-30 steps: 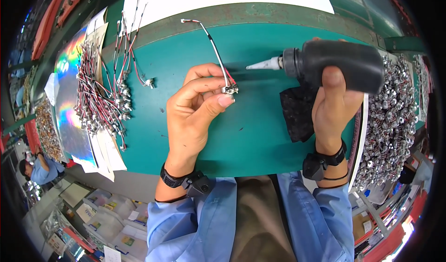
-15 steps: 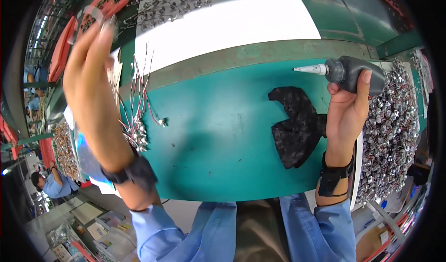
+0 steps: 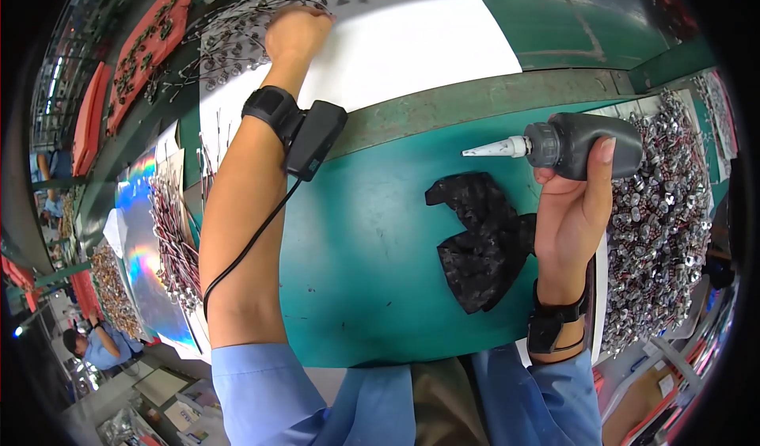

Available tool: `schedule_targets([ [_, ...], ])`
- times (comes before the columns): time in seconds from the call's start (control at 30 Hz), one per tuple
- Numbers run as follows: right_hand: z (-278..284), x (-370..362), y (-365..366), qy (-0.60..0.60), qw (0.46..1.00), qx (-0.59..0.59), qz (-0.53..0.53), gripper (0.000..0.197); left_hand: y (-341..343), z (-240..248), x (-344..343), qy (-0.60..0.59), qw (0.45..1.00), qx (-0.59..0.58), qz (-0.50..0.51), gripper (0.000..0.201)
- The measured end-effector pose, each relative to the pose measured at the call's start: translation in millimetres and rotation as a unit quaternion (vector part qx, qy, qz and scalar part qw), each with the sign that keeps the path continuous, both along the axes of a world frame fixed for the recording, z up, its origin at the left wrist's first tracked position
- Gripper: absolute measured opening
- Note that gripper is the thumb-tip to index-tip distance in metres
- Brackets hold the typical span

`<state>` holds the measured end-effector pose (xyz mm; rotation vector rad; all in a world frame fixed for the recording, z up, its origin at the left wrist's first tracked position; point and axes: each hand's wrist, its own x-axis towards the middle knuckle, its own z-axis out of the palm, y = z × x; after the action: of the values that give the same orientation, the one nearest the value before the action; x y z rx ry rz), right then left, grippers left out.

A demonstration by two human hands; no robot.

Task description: The person picks up a wire assembly, applies glue to it from a bottle, and places it onto a white board, repeating this process and occasionally wiping the glue bottle's tip with a cloth.

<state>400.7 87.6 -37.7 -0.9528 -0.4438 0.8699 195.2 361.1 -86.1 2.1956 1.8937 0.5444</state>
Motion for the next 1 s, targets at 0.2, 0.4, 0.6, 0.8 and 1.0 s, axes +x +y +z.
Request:
schedule_targets([
  [0.2, 6, -10, -5, 0.013, 1.0, 0.005, 0.02, 0.03, -22, 6, -21, 0.032, 0.997, 0.072, 0.015, 0.029],
  [0.4, 19, -33, -30, 0.021, 0.998, 0.041, 0.041, 0.029, -139, 79, -115, -0.074, 0.993, 0.085, -0.023, 0.03],
  [0.6, 25, -70, -51, 0.005, 0.993, 0.077, 0.094, 0.03, -315, 81, -212, -0.028, 0.995, -0.014, 0.094, 0.024],
  [0.8, 26, -100, -72, -0.005, 0.991, 0.062, 0.118, 0.031, -358, 51, -194, 0.099, 0.979, 0.071, 0.163, 0.024],
  [1.0, 26, -103, -75, -0.024, 0.991, 0.04, 0.128, 0.03, -356, 32, -187, 0.104, 0.973, 0.102, 0.176, 0.023],
])
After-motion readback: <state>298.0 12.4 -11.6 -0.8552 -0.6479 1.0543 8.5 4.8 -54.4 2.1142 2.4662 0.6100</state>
